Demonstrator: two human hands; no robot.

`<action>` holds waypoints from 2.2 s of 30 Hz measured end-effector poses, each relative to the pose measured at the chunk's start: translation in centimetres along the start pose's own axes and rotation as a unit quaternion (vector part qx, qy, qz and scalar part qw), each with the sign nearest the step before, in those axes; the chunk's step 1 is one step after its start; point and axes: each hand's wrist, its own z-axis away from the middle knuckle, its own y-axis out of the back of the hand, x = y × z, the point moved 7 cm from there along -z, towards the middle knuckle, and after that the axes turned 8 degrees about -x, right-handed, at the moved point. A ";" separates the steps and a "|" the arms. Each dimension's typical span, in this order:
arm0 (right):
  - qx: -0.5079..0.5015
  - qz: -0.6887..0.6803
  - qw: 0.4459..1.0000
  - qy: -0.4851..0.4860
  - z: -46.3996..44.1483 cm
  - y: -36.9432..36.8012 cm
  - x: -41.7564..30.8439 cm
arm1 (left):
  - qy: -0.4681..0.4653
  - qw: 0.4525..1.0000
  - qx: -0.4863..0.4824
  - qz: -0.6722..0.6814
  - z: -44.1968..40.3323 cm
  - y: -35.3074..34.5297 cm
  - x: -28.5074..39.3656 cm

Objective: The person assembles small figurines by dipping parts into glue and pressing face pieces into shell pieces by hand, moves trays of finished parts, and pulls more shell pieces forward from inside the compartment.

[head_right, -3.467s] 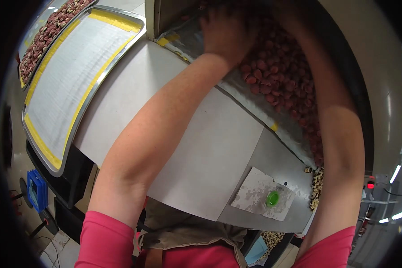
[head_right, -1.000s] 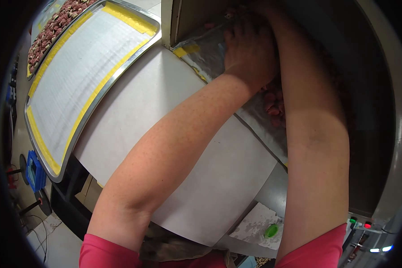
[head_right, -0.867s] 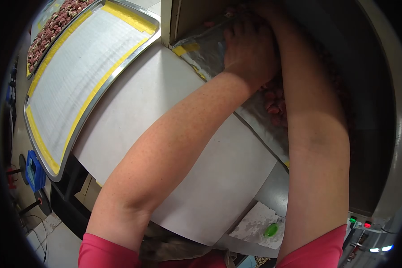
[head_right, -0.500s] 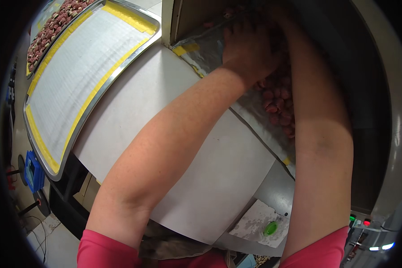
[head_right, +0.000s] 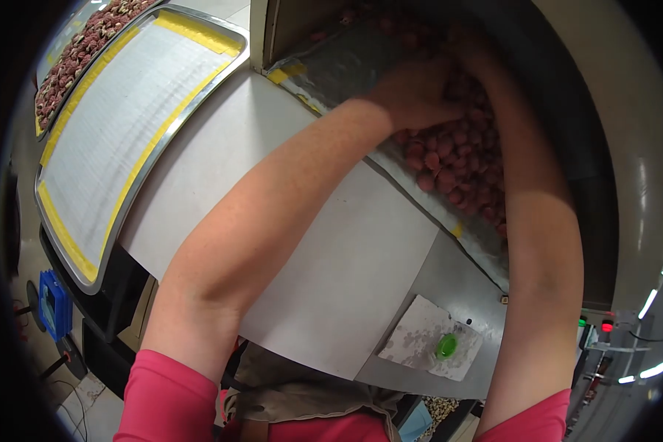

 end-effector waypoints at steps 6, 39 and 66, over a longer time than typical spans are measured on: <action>0.049 0.189 0.971 -0.137 5.9 0.2 8.1 | -0.009 0.998 0.014 0.052 0.3 -1.5 1.6; 0.011 -0.144 0.989 -0.015 -2.3 4.6 -10.5 | 0.089 0.991 0.013 0.103 -0.1 -0.6 -0.4; -0.027 -0.285 0.956 0.062 -8.2 0.1 -8.2 | 0.080 0.994 0.018 0.075 0.0 0.1 -0.1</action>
